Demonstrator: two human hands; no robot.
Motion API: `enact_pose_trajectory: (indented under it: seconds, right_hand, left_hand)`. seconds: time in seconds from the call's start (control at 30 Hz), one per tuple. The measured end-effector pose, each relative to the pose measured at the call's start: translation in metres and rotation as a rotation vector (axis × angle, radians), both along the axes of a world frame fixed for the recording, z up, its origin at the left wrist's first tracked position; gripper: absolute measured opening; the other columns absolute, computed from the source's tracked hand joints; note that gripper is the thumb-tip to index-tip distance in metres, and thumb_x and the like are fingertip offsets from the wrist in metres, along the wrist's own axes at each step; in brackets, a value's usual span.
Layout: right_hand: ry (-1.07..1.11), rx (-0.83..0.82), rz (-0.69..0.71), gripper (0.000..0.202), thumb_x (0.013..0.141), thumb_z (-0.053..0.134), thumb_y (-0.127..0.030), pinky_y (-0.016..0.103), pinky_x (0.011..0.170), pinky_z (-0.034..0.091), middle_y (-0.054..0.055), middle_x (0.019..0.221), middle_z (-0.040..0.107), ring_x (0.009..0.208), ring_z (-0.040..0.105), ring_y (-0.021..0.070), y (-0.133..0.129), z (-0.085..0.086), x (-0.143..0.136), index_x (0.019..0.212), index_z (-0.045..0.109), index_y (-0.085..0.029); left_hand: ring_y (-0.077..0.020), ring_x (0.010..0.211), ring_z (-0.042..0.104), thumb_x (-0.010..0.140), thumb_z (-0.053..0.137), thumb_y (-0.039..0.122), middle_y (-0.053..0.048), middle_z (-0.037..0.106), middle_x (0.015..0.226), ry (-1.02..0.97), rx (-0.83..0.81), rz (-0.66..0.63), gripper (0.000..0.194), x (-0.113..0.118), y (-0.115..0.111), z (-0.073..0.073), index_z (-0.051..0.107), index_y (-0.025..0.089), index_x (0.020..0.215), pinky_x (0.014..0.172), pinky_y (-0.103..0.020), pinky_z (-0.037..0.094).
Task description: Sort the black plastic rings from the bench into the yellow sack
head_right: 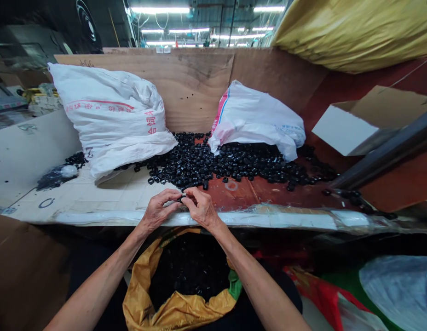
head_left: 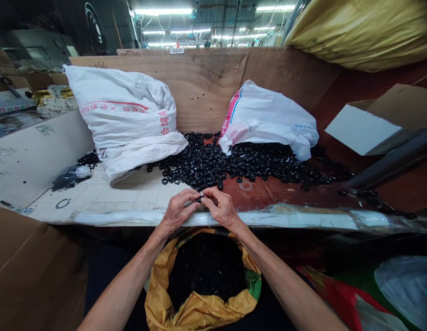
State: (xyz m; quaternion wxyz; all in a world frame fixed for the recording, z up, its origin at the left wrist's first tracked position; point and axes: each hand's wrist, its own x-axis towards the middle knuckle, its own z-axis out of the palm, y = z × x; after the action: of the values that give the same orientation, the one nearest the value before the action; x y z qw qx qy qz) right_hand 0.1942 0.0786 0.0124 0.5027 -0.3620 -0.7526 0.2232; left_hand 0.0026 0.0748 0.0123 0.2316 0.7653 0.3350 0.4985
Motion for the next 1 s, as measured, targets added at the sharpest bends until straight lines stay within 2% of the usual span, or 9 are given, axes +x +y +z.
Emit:
enact_pose_trajectory:
  seconds: [0.07,0.2,0.27,0.4,0.57,0.7,0.83,0.93,1.0]
  right_hand:
    - [-0.027,0.009,-0.003,0.012,0.096,0.056,-0.028,0.025,0.062,0.048,0.001,0.078,0.066,0.063,0.06,0.0141,-0.0012,-0.0012,-0.0002,0.1,0.065,-0.02]
    - [-0.076,0.09,0.003,0.015,0.098,0.052,-0.027,0.025,0.068,0.048,0.004,0.085,0.067,0.071,0.063,0.0159,-0.0014,-0.0029,0.0003,0.105,0.064,-0.019]
    - [-0.119,0.114,-0.019,0.018,0.099,0.051,-0.028,0.025,0.067,0.046,0.004,0.08,0.066,0.068,0.06,0.0154,-0.0007,-0.0033,0.0005,0.093,0.065,-0.019]
    - [-0.252,0.154,-0.146,0.041,0.102,0.05,-0.035,0.027,0.064,0.04,0.001,0.058,0.056,0.055,0.049,0.0137,-0.0013,-0.0012,0.001,0.064,0.057,-0.02]
    - [-0.208,0.143,-0.092,0.02,0.099,0.054,-0.034,0.029,0.073,0.044,0.003,0.077,0.067,0.069,0.057,0.017,-0.0037,0.0023,0.0021,0.095,0.067,-0.019]
    - [-0.24,0.142,-0.102,0.035,0.101,0.051,-0.033,0.029,0.07,0.041,0.001,0.063,0.061,0.061,0.054,0.0162,-0.0023,0.0012,0.0022,0.071,0.062,-0.02]
    - [-0.187,0.141,-0.066,0.019,0.098,0.055,-0.033,0.029,0.072,0.044,0.003,0.078,0.067,0.068,0.057,0.017,-0.0021,0.0008,0.0022,0.093,0.067,-0.019]
    - [-0.197,0.144,-0.076,0.026,0.1,0.052,-0.03,0.029,0.069,0.042,0.002,0.067,0.062,0.063,0.054,0.0165,-0.0027,0.0004,0.0023,0.079,0.064,-0.02]
    - [-0.186,0.14,-0.087,0.024,0.099,0.055,-0.03,0.03,0.07,0.043,0.002,0.068,0.062,0.064,0.055,0.017,-0.0029,0.0,0.0025,0.08,0.064,-0.02]
  left_hand:
    - [-0.0178,0.094,0.068,0.088,0.07,0.021,-0.007,0.071,0.102,-0.011,-0.03,0.001,0.017,0.0002,-0.0007,-0.0001,0.072,0.019,0.105,0.087,-0.033,0.057]
    - [-0.0173,0.092,0.068,0.089,0.069,0.021,-0.008,0.071,0.103,-0.047,-0.089,0.017,0.018,0.0005,-0.0025,-0.0001,0.07,0.017,0.106,0.084,-0.032,0.057]
    - [-0.0176,0.093,0.068,0.088,0.069,0.021,-0.007,0.071,0.102,-0.036,-0.062,0.022,0.018,0.0005,-0.0031,0.0002,0.07,0.017,0.106,0.085,-0.032,0.057]
    - [-0.0181,0.096,0.068,0.089,0.068,0.02,-0.007,0.071,0.101,0.005,-0.002,0.015,0.015,0.0003,-0.0033,0.0008,0.07,0.018,0.104,0.088,-0.034,0.056]
    - [-0.0177,0.093,0.068,0.09,0.068,0.021,-0.008,0.071,0.101,-0.013,-0.002,0.008,0.014,-0.0001,-0.003,-0.0001,0.07,0.018,0.104,0.085,-0.033,0.057]
    - [-0.0176,0.094,0.068,0.09,0.068,0.023,-0.008,0.071,0.102,-0.026,-0.032,0.013,0.016,-0.0003,-0.0033,-0.0011,0.071,0.018,0.105,0.085,-0.033,0.057]
    - [-0.0174,0.093,0.068,0.09,0.068,0.024,-0.007,0.071,0.102,-0.031,-0.053,0.004,0.016,-0.0009,-0.0036,-0.0005,0.071,0.019,0.105,0.084,-0.033,0.057]
    - [-0.0179,0.093,0.068,0.09,0.069,0.025,-0.007,0.071,0.102,-0.035,-0.06,0.005,0.017,-0.001,-0.0039,-0.0002,0.071,0.018,0.105,0.085,-0.033,0.057]
    - [-0.0181,0.093,0.069,0.09,0.069,0.026,-0.007,0.071,0.101,-0.042,-0.075,0.01,0.017,-0.001,-0.004,0.0,0.071,0.018,0.105,0.084,-0.033,0.057]
